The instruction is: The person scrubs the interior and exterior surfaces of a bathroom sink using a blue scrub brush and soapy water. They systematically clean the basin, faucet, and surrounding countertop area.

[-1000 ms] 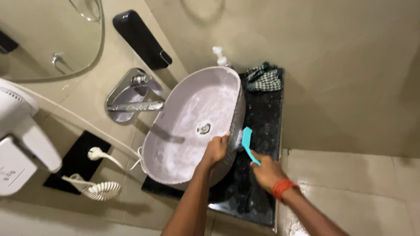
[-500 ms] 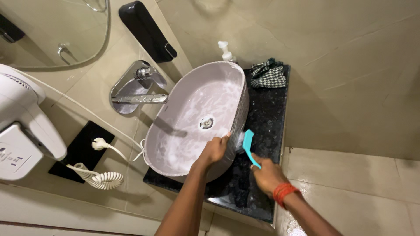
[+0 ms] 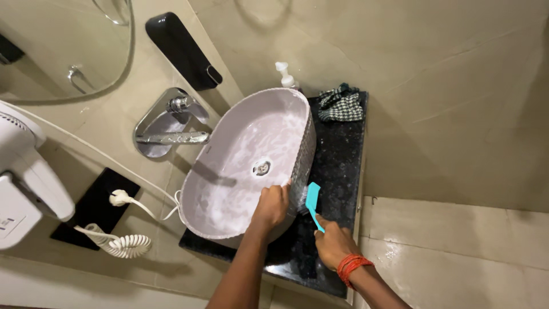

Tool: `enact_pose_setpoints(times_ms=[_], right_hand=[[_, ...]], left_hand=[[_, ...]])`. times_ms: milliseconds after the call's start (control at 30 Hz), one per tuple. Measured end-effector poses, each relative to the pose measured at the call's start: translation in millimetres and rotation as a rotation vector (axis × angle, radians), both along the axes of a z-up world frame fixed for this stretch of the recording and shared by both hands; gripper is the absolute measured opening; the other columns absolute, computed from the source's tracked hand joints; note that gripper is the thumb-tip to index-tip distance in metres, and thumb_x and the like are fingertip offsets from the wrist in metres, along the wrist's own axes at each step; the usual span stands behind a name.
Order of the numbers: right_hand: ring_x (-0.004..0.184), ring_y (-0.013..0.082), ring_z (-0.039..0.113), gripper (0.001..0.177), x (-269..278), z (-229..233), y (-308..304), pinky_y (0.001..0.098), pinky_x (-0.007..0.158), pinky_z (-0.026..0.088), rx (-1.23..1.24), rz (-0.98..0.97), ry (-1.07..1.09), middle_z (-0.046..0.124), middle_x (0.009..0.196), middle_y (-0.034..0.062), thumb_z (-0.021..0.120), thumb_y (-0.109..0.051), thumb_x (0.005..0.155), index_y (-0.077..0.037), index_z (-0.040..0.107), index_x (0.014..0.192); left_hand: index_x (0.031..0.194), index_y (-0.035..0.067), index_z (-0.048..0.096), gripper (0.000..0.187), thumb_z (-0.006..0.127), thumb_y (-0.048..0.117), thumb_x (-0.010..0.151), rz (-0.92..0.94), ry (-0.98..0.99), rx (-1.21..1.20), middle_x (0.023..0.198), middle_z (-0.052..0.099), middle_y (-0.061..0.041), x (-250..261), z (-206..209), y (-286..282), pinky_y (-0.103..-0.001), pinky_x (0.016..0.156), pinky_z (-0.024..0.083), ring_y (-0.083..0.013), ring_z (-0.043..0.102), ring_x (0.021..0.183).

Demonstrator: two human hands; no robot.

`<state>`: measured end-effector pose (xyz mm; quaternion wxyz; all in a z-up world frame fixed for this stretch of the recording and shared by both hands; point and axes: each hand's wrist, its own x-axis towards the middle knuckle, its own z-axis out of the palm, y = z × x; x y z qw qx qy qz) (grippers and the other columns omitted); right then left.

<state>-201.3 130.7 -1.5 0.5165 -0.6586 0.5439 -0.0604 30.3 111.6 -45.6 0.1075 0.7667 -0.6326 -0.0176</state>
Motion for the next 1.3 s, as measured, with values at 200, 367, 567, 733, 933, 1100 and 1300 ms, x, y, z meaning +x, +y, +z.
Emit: enact_pose_setpoints(times_ms=[200,367,567,733,933,1100,1300], right_hand=[[0.112,0.044,0.068,0.053,6,-9,-1,0.0491,0.102,0.052,-0.115,0.003,-0.045,0.071,0.111,0.0287,0.055,-0.027,0.097,-0.03,0.051,0.149],[0.11,0.0445,0.069,0.053,9,-4,4,0.0504,0.101,0.052,-0.09,-0.021,-0.026,0.072,0.108,0.0279,0.053,-0.027,0.097,-0.034,0.05,0.149],[0.104,0.0434,0.073,0.052,8,8,-10,0.0505,0.101,0.053,-0.055,-0.061,0.023,0.075,0.103,0.0266,0.052,-0.028,0.099,-0.034,0.05,0.15],[0.108,0.0457,0.067,0.052,17,5,-21,0.0524,0.1,0.051,-0.252,-0.077,-0.008,0.071,0.107,0.0279,0.055,-0.027,0.096,-0.029,0.052,0.148],[0.108,0.0462,0.068,0.052,16,21,0,0.0515,0.1,0.053,-0.22,-0.137,0.001,0.072,0.107,0.0282,0.054,-0.027,0.097,-0.032,0.052,0.148],[0.107,0.0457,0.067,0.05,18,22,25,0.0516,0.099,0.053,-0.188,-0.148,0.049,0.07,0.109,0.0278,0.054,-0.028,0.097,-0.034,0.054,0.147],[0.102,0.0441,0.072,0.052,14,35,53,0.0508,0.097,0.054,-0.146,-0.18,-0.046,0.075,0.101,0.0286,0.051,-0.027,0.099,-0.035,0.052,0.15]], left_hand=[[0.128,0.009,0.059,0.036,0.036,0.017,0.101,-0.035,-0.028,-0.02,0.113,0.061,-0.021,-11,14,6,-0.054,0.094,0.046,-0.0455,0.054,0.102],[0.123,0.007,0.062,0.04,0.039,0.033,0.105,0.19,0.215,0.048,0.124,0.059,-0.025,-28,38,9,-0.054,0.103,0.043,-0.0466,0.052,0.116],[0.116,0.002,0.064,0.045,0.043,0.04,0.105,0.197,0.3,-0.021,0.122,0.061,-0.03,-24,34,10,-0.055,0.103,0.043,-0.0508,0.052,0.115],[0.11,-0.001,0.067,0.043,0.044,0.035,0.104,0.105,0.292,-0.066,0.115,0.064,-0.031,-12,22,2,-0.055,0.1,0.044,-0.0519,0.053,0.111],[0.11,-0.001,0.066,0.043,0.046,0.036,0.103,0.107,0.342,-0.092,0.116,0.062,-0.031,-12,21,1,-0.055,0.099,0.044,-0.0523,0.051,0.113],[0.099,-0.002,0.072,0.047,0.047,0.039,0.101,0.068,0.373,-0.14,0.102,0.066,-0.032,-9,27,-5,-0.059,0.092,0.042,-0.0549,0.054,0.102],[0.08,-0.01,0.065,0.059,0.054,0.045,0.099,0.095,0.495,-0.184,0.076,0.062,-0.035,-4,35,1,-0.055,0.07,0.045,-0.0497,0.061,0.076]])
